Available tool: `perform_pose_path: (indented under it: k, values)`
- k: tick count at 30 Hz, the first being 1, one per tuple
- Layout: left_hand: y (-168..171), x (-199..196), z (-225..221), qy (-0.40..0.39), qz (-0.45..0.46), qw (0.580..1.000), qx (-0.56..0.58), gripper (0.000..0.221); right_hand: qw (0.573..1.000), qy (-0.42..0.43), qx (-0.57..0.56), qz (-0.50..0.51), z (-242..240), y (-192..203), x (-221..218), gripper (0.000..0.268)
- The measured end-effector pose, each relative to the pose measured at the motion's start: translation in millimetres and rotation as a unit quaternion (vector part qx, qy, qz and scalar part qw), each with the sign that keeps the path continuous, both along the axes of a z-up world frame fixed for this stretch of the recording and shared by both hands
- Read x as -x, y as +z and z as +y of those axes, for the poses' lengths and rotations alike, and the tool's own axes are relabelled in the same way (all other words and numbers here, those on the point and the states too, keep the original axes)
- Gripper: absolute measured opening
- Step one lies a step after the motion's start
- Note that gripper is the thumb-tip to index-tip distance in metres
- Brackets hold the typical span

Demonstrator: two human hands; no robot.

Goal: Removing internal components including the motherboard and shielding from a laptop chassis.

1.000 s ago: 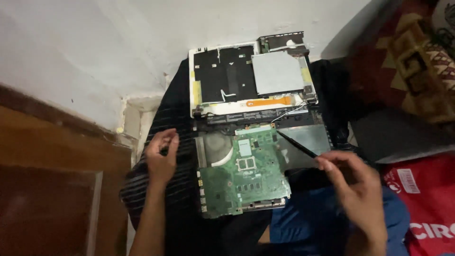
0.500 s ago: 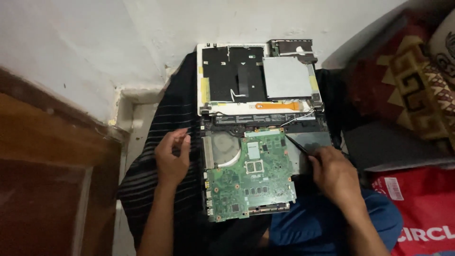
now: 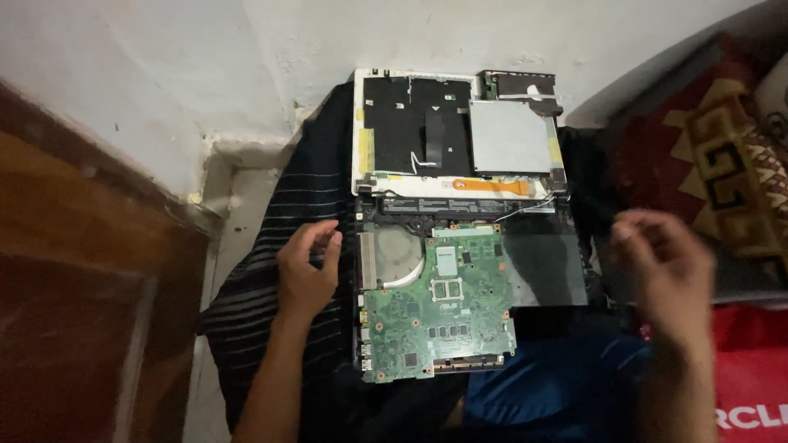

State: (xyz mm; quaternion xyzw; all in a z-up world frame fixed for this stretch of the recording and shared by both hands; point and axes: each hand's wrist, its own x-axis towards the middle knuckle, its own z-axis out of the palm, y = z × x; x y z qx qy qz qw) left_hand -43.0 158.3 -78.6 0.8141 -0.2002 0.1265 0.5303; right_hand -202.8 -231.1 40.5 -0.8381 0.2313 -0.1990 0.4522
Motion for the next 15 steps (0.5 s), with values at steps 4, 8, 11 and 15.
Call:
perform_pose_path:
  k: [4,8,11,15]
  values:
    - [7.2,1.3,-0.8,0.0,-0.013,1.0,-0.001,0.019,0.99,0.033,-0.015,-0.139,4.2,21.4,-17.1,0.007]
    - [27.1,4.4,-11.1,-0.044,-0.07,0.996,-0.011,0.017,0.972,-0.055,-0.15,-0.175,3.4,-17.8,-26.0,0.006]
    - [41.0,6.5,-29.3,-0.09,-0.031,0.994,-0.05,0.023,0.959,-0.067,-0.222,-0.165,-3.5,-46.2,-23.9,0.007]
    - [70.2,-1.9,-75.8,-0.228,-0.138,0.96,-0.091,0.019,0.949,-0.08,-0.239,-0.19,-12.7,-43.8,-23.4,0.02]
